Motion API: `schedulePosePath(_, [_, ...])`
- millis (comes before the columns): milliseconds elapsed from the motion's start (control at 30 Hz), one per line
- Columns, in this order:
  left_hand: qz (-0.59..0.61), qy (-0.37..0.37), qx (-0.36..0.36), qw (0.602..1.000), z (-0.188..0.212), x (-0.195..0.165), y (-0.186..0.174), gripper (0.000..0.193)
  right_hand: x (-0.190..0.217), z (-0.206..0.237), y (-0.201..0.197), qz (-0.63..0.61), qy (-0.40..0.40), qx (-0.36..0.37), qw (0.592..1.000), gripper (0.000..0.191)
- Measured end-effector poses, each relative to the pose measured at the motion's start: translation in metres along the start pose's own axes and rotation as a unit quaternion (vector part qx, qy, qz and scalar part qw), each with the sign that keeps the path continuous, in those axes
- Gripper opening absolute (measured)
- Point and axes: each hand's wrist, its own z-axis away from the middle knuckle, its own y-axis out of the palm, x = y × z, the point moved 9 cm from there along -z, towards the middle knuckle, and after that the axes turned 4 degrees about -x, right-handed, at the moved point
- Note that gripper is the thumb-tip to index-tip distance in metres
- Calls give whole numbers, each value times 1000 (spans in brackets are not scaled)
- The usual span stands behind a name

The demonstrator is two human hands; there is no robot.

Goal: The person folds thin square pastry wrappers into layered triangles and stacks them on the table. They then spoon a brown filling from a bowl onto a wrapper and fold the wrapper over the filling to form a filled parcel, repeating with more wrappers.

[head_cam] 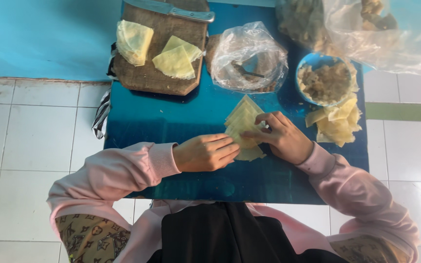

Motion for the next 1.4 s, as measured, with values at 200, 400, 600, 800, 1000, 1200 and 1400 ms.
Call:
schedulePosePath(200, [32, -8, 10, 999, 7, 10, 16, 29, 0, 3, -1, 182, -93, -29, 979, 61])
schedulePosePath(400, [75, -13, 11, 997, 7, 22, 25, 30, -20, 3, -2, 197, -92, -44, 975, 59])
schedulePosePath(600, [90, -21, 7, 996, 4, 30, 29, 28, -37, -2, 0, 146, -37, -48, 987, 63])
schedulePosePath(800, [93, -26, 9, 995, 5, 37, 37, 29, -34, -4, 7, 153, -47, -41, 986, 56])
schedulePosePath(1000, [95, -29, 16, 995, 9, 40, 42, 29, -38, -2, 9, 196, -36, -18, 980, 59])
schedulePosePath(1200, [100, -31, 14, 994, 15, 41, 39, 30, -31, 4, 12, 311, -89, -27, 946, 58])
schedulePosePath(1400, [104, -38, 10, 994, 17, 40, 42, 29, -24, 11, 10, 253, -145, -84, 953, 55])
